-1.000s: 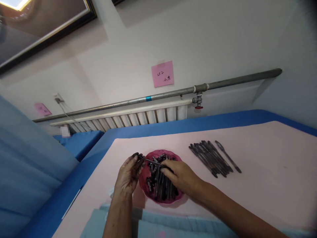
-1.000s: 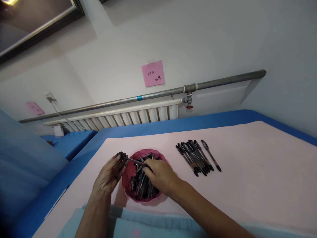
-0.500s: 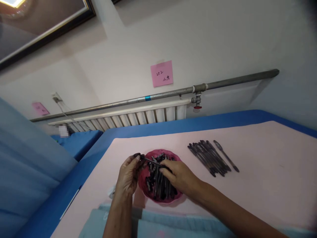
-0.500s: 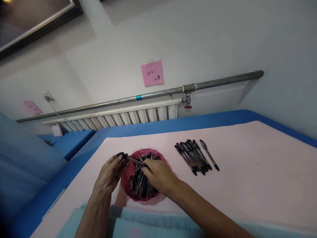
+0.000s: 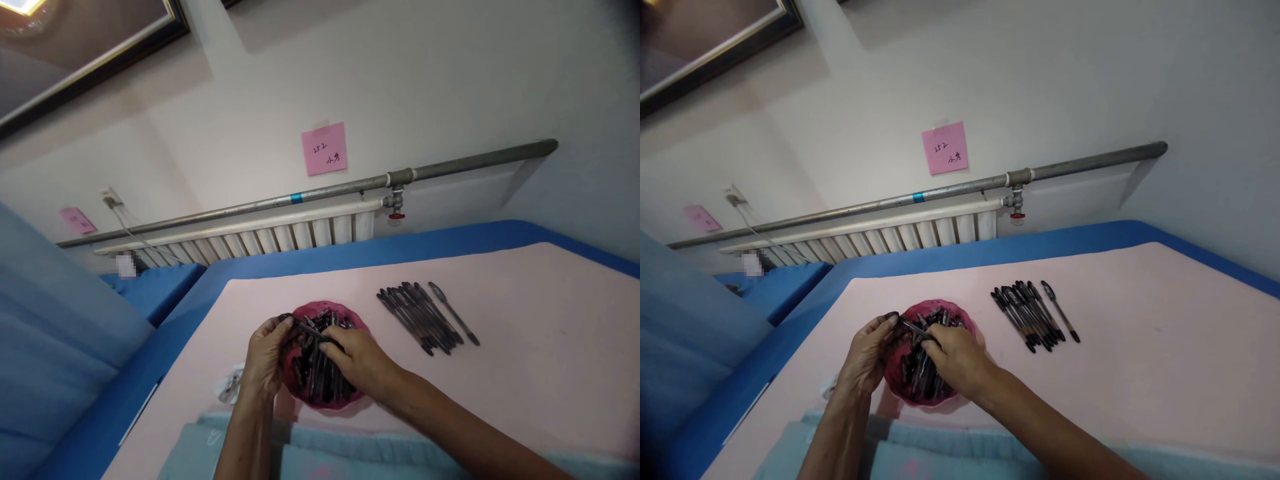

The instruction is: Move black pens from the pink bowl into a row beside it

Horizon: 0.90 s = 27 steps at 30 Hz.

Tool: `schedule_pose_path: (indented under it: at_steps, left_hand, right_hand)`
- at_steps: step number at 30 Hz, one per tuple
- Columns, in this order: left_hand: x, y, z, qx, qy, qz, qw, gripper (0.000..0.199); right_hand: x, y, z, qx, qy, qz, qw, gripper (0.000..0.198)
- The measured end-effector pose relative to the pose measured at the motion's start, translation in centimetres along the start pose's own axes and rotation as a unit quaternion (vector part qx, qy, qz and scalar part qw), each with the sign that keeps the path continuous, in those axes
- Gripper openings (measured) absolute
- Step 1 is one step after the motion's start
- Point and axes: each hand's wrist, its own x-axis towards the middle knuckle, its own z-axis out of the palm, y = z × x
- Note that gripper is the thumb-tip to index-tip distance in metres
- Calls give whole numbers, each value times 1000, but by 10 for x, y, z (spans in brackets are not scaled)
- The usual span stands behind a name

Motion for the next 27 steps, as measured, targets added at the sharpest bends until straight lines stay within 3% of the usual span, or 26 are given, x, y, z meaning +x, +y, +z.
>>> schedule_pose_path:
  at_steps: [13,27]
  left_hand:
    - [0,-8,4,22,-52,-10,998,20]
    - [0,-8,-1,58,-107,-11,992,18]
  right_hand:
    - [0,-2,2,30,-14,41,999,14]
    - [-1,-2,4,53,-14,28,998,16]
